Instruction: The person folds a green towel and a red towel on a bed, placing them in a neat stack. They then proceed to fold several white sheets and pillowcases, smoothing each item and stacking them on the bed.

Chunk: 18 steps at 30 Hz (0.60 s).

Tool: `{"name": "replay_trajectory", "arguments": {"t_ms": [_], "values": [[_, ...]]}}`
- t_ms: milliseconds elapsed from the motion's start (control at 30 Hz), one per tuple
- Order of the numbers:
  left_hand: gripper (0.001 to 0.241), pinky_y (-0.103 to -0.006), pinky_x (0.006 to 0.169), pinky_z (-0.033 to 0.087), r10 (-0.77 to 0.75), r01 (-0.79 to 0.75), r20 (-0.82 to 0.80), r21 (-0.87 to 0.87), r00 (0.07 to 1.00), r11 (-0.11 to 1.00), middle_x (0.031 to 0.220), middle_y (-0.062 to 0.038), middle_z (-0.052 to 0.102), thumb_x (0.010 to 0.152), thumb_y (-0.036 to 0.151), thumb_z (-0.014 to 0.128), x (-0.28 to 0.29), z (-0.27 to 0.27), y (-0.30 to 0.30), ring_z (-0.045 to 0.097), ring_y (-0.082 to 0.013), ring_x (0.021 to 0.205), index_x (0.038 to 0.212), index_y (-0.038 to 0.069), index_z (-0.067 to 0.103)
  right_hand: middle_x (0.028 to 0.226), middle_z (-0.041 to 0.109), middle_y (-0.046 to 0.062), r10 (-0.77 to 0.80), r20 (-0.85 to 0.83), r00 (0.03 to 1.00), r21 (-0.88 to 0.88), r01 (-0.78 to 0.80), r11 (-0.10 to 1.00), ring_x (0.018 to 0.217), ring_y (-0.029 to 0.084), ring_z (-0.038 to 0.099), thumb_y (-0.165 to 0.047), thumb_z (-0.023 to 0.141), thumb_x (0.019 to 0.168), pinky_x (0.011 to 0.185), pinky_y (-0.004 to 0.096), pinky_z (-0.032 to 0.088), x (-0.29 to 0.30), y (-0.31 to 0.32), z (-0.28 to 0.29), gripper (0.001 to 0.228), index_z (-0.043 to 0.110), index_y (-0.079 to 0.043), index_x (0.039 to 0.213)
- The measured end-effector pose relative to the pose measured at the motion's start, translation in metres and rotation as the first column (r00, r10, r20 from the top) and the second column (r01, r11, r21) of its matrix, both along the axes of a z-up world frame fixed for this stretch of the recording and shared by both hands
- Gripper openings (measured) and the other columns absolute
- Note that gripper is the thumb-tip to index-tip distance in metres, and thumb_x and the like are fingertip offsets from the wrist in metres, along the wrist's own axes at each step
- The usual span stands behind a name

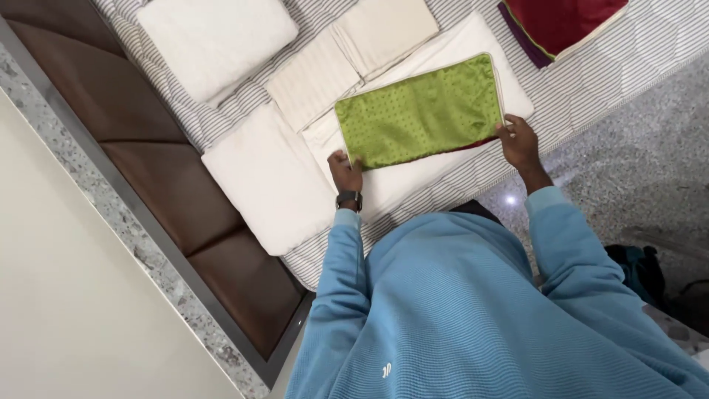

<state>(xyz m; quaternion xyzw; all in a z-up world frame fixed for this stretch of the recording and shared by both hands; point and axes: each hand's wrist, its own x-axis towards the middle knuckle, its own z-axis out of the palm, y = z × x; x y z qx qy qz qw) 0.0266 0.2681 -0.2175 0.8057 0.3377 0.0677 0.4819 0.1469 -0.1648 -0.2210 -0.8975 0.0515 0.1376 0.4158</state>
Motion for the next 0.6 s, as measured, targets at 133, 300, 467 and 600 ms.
{"name": "replay_trajectory", "arguments": {"t_ms": [133, 300, 467, 600], "values": [[0.049, -0.0348, 0.078, 0.055, -0.020, 0.015, -0.049, -0.094, 0.999, 0.995, 0.100, -0.010, 0.065, 0.088, 0.013, 0.082, -0.016, -0.017, 0.002, 0.062, -0.0199, 0.085, 0.126, 0.006, 0.052, 0.105, 0.074, 0.015, -0.050, 0.074, 0.996, 0.000, 0.051, 0.999, 0.097, 0.024, 0.071, -0.032, 0.072, 0.105, 0.087, 0.036, 0.055, 0.002, -0.008, -0.013, 0.034, 0.071, -0.002, 0.120], [0.043, -0.0353, 0.073, 0.056, -0.188, 0.183, -0.089, -0.066, 0.978, 0.981, 0.090, -0.008, 0.071, 0.093, 0.006, 0.073, -0.010, 0.004, 0.005, 0.068, -0.0181, 0.080, 0.133, 0.012, 0.056, 0.101, 0.073, 0.014, 0.078, 0.502, 0.862, -0.101, -0.031, 0.994, 0.102, 0.032, 0.067, -0.019, 0.075, 0.104, 0.094, 0.044, 0.054, 0.003, -0.047, -0.061, 0.017, 0.075, -0.003, 0.098], [0.046, -0.0383, 0.069, 0.055, -0.197, 0.191, -0.101, -0.065, 0.975, 0.979, 0.086, -0.010, 0.070, 0.096, 0.007, 0.069, -0.001, 0.021, 0.004, 0.068, -0.0205, 0.077, 0.138, 0.014, 0.052, 0.097, 0.069, 0.019, -0.137, 0.212, 0.968, -0.136, 0.168, 0.976, 0.092, 0.034, 0.067, -0.024, 0.077, 0.105, 0.084, 0.046, 0.052, -0.017, -0.068, -0.082, 0.026, 0.074, 0.000, 0.097], [0.049, -0.0405, 0.066, 0.052, -0.199, 0.194, -0.132, -0.047, 0.971, 0.980, 0.082, -0.011, 0.068, 0.098, 0.009, 0.068, 0.000, 0.021, 0.004, 0.066, -0.0231, 0.072, 0.142, 0.013, 0.047, 0.098, 0.072, 0.009, -0.225, -0.049, 0.973, 0.032, 0.227, 0.973, 0.093, 0.022, 0.067, -0.025, 0.071, 0.106, 0.081, 0.038, 0.052, -0.022, -0.062, -0.077, 0.023, 0.073, -0.002, 0.104]]}}
